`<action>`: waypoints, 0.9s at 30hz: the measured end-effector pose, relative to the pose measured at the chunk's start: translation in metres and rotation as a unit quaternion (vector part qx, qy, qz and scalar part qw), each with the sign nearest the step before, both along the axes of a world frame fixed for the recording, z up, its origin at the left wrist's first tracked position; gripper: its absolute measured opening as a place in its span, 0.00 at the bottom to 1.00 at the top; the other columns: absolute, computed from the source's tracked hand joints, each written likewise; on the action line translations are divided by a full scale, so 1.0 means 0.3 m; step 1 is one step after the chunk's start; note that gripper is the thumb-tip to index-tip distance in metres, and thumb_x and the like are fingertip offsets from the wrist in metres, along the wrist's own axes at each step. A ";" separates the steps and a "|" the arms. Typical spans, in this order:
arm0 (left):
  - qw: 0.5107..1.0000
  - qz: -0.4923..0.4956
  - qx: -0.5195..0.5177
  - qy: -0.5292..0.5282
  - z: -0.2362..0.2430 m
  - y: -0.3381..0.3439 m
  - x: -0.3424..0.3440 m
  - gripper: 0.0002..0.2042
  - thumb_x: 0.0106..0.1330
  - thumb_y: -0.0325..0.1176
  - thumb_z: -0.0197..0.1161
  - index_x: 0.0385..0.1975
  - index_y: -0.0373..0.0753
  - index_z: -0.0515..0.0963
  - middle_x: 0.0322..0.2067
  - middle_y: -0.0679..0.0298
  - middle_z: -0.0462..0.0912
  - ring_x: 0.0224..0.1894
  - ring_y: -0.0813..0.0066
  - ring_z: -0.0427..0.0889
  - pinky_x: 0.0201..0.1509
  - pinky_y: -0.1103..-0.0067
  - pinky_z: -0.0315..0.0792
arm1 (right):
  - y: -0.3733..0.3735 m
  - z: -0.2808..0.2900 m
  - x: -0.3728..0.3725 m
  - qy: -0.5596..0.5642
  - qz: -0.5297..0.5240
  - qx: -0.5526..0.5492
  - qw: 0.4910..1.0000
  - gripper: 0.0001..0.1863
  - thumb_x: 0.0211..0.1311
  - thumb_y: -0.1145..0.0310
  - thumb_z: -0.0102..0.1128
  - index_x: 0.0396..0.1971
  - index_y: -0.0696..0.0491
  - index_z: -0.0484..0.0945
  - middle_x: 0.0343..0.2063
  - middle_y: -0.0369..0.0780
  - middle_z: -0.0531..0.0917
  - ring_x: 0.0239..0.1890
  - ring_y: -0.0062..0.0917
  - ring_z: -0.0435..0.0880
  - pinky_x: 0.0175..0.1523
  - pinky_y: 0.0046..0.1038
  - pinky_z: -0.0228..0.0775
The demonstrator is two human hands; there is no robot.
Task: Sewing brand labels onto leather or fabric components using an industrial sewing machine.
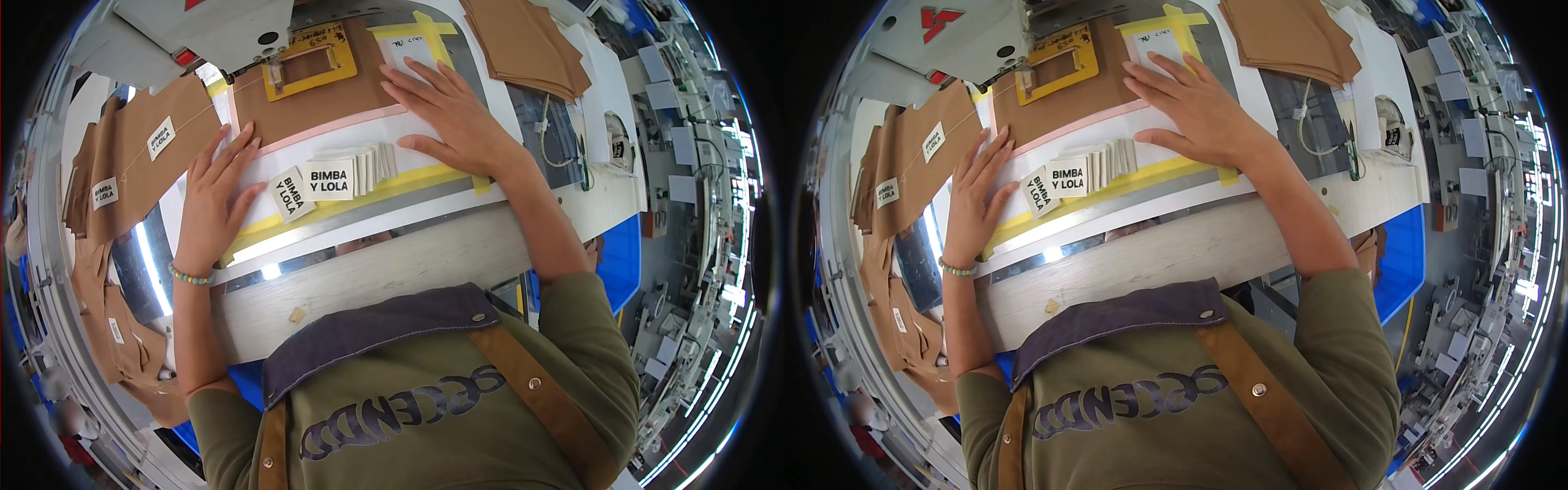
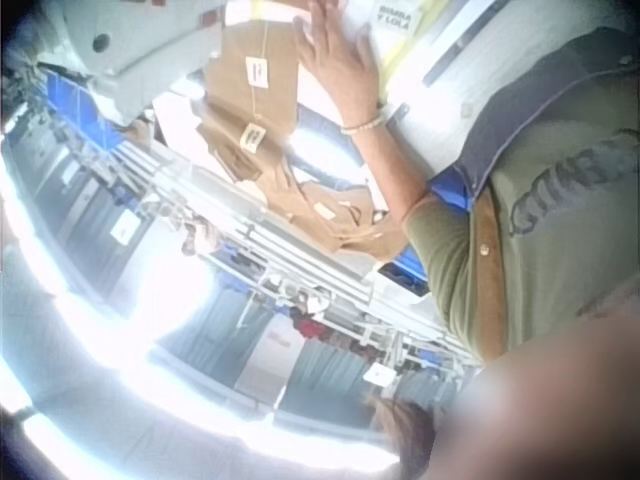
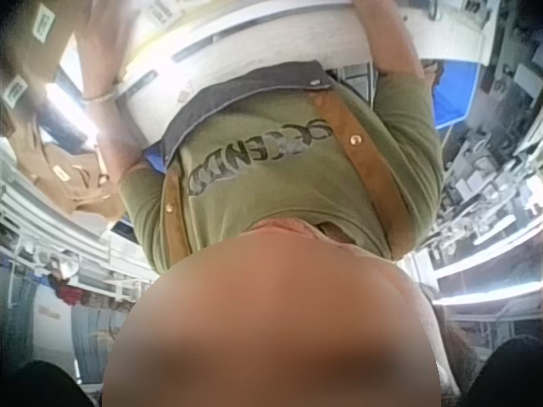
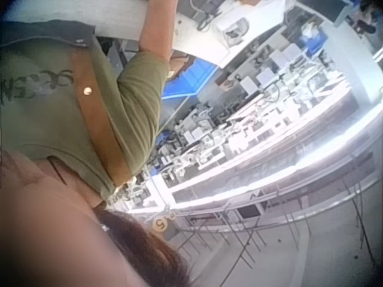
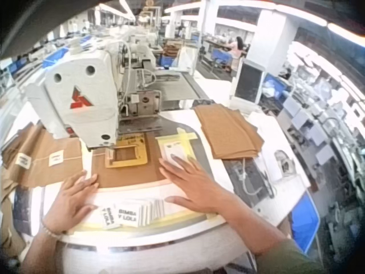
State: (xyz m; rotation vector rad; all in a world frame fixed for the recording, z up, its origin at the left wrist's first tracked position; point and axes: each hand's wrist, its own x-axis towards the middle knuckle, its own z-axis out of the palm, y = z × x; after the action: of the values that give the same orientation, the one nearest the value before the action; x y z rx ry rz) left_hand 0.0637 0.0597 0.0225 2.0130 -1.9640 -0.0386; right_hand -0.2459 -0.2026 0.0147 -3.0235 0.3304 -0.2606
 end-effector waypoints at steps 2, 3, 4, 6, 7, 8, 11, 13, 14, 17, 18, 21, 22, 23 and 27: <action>1.000 -0.001 -0.001 0.005 0.000 0.000 0.000 0.28 0.72 0.38 0.70 0.73 0.43 0.78 0.77 0.67 0.74 0.81 0.53 0.64 0.83 0.58 0.60 | -0.002 0.000 -0.001 -0.001 0.000 0.000 1.000 0.42 0.81 0.38 0.48 0.83 0.50 0.62 0.85 0.38 0.58 0.87 0.38 0.50 0.90 0.51 0.36; 1.000 -0.001 -0.002 0.010 0.000 0.000 0.000 0.29 0.72 0.38 0.70 0.73 0.43 0.78 0.77 0.67 0.74 0.81 0.53 0.64 0.83 0.58 0.60 | -0.003 -0.001 -0.003 0.005 0.002 0.002 1.000 0.42 0.81 0.38 0.48 0.83 0.50 0.62 0.85 0.38 0.58 0.87 0.38 0.50 0.90 0.51 0.36; 1.000 0.000 -0.003 0.009 -0.002 0.001 0.003 0.29 0.72 0.38 0.70 0.73 0.43 0.78 0.77 0.67 0.74 0.81 0.53 0.64 0.83 0.58 0.60 | -0.003 0.001 -0.001 0.009 0.004 0.003 1.000 0.42 0.80 0.38 0.49 0.83 0.50 0.62 0.85 0.38 0.57 0.87 0.39 0.50 0.89 0.51 0.37; 0.999 0.007 -0.009 0.032 -0.009 0.003 0.007 0.29 0.72 0.38 0.70 0.73 0.43 0.77 0.78 0.67 0.73 0.82 0.54 0.64 0.84 0.58 0.59 | -0.003 0.009 -0.006 -0.014 0.016 0.022 1.000 0.42 0.80 0.38 0.49 0.82 0.50 0.63 0.85 0.38 0.58 0.87 0.39 0.50 0.89 0.52 0.37; 0.999 0.010 -0.009 0.031 -0.008 0.003 0.004 0.29 0.72 0.38 0.70 0.73 0.43 0.77 0.78 0.67 0.73 0.82 0.54 0.64 0.84 0.58 0.59 | -0.004 0.011 -0.009 -0.035 0.028 0.042 0.998 0.42 0.79 0.38 0.50 0.82 0.50 0.64 0.85 0.38 0.58 0.87 0.40 0.50 0.89 0.53 0.37; 0.999 0.014 -0.025 0.041 -0.005 -0.001 -0.004 0.29 0.72 0.38 0.70 0.73 0.43 0.77 0.78 0.67 0.73 0.82 0.54 0.63 0.85 0.58 0.58 | -0.004 0.013 -0.010 -0.036 0.030 0.042 0.998 0.42 0.79 0.38 0.50 0.82 0.50 0.64 0.85 0.38 0.58 0.87 0.40 0.50 0.89 0.53 0.37; 0.999 0.017 -0.021 0.034 0.001 0.000 -0.001 0.29 0.72 0.38 0.71 0.73 0.43 0.77 0.78 0.67 0.73 0.82 0.54 0.63 0.85 0.58 0.58 | -0.008 0.020 -0.016 0.007 0.040 0.028 0.999 0.40 0.79 0.39 0.52 0.79 0.51 0.68 0.84 0.38 0.62 0.87 0.41 0.52 0.88 0.54 0.38; 1.000 0.015 -0.002 0.018 0.000 0.003 0.003 0.29 0.72 0.37 0.71 0.73 0.43 0.77 0.78 0.67 0.73 0.82 0.54 0.63 0.85 0.58 0.58 | -0.015 0.028 -0.018 -0.016 0.055 0.077 0.995 0.37 0.78 0.41 0.54 0.76 0.51 0.73 0.82 0.39 0.67 0.86 0.41 0.54 0.88 0.54 0.39; 1.000 0.015 -0.001 0.018 -0.001 0.004 0.005 0.29 0.72 0.37 0.71 0.73 0.43 0.77 0.78 0.67 0.73 0.82 0.54 0.63 0.85 0.58 0.58 | -0.015 0.028 -0.017 -0.016 0.057 0.077 0.995 0.37 0.78 0.41 0.54 0.76 0.51 0.73 0.82 0.39 0.67 0.86 0.41 0.54 0.88 0.54 0.39; 1.000 0.013 -0.001 0.027 -0.006 0.007 0.012 0.28 0.72 0.37 0.71 0.72 0.43 0.78 0.78 0.67 0.72 0.82 0.54 0.62 0.85 0.58 0.58 | -0.016 0.027 -0.015 -0.025 0.061 0.092 0.994 0.36 0.78 0.43 0.55 0.75 0.51 0.75 0.80 0.40 0.69 0.85 0.42 0.56 0.88 0.54 0.40; 0.999 0.010 -0.001 0.036 -0.007 0.008 0.014 0.28 0.72 0.36 0.71 0.72 0.43 0.78 0.78 0.67 0.72 0.83 0.54 0.62 0.86 0.58 0.58 | -0.020 0.027 -0.017 -0.028 0.063 0.096 0.993 0.35 0.79 0.43 0.54 0.75 0.51 0.75 0.80 0.40 0.70 0.85 0.42 0.57 0.88 0.54 0.40; 0.999 0.006 -0.042 0.029 -0.001 0.015 0.007 0.27 0.71 0.35 0.71 0.71 0.42 0.79 0.73 0.63 0.79 0.78 0.54 0.69 0.81 0.59 0.64 | -0.014 0.031 -0.015 -0.040 0.068 0.102 0.992 0.33 0.80 0.44 0.55 0.73 0.51 0.77 0.79 0.39 0.71 0.84 0.40 0.59 0.88 0.52 0.41; 0.999 0.010 -0.041 0.027 0.009 0.020 0.004 0.27 0.71 0.35 0.71 0.71 0.42 0.79 0.73 0.63 0.79 0.78 0.54 0.69 0.81 0.59 0.64 | -0.015 0.033 -0.013 -0.046 0.063 0.100 0.992 0.32 0.80 0.45 0.56 0.71 0.51 0.79 0.78 0.39 0.72 0.84 0.38 0.60 0.89 0.51 0.42; 0.995 -0.010 -0.090 0.032 0.025 0.028 0.000 0.27 0.70 0.34 0.71 0.70 0.42 0.79 0.68 0.61 0.82 0.72 0.53 0.75 0.75 0.60 0.70 | -0.014 0.032 -0.012 -0.049 0.066 0.101 0.991 0.32 0.80 0.45 0.56 0.71 0.51 0.79 0.78 0.39 0.72 0.84 0.38 0.60 0.89 0.51 0.42; 0.963 -0.135 -0.224 0.071 0.227 0.112 -0.168 0.26 0.70 0.29 0.69 0.70 0.48 0.80 0.55 0.59 0.89 0.49 0.54 0.89 0.51 0.66 0.82 | -0.022 0.031 -0.027 -0.056 0.056 0.108 0.991 0.30 0.80 0.47 0.58 0.70 0.52 0.80 0.76 0.39 0.75 0.82 0.39 0.62 0.88 0.51 0.44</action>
State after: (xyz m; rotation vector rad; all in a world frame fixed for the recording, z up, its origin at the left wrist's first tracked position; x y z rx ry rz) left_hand 0.0134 0.0932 0.0906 1.4140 -1.9304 0.1775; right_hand -0.2540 -0.2094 0.0241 -2.7888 0.1660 -0.3587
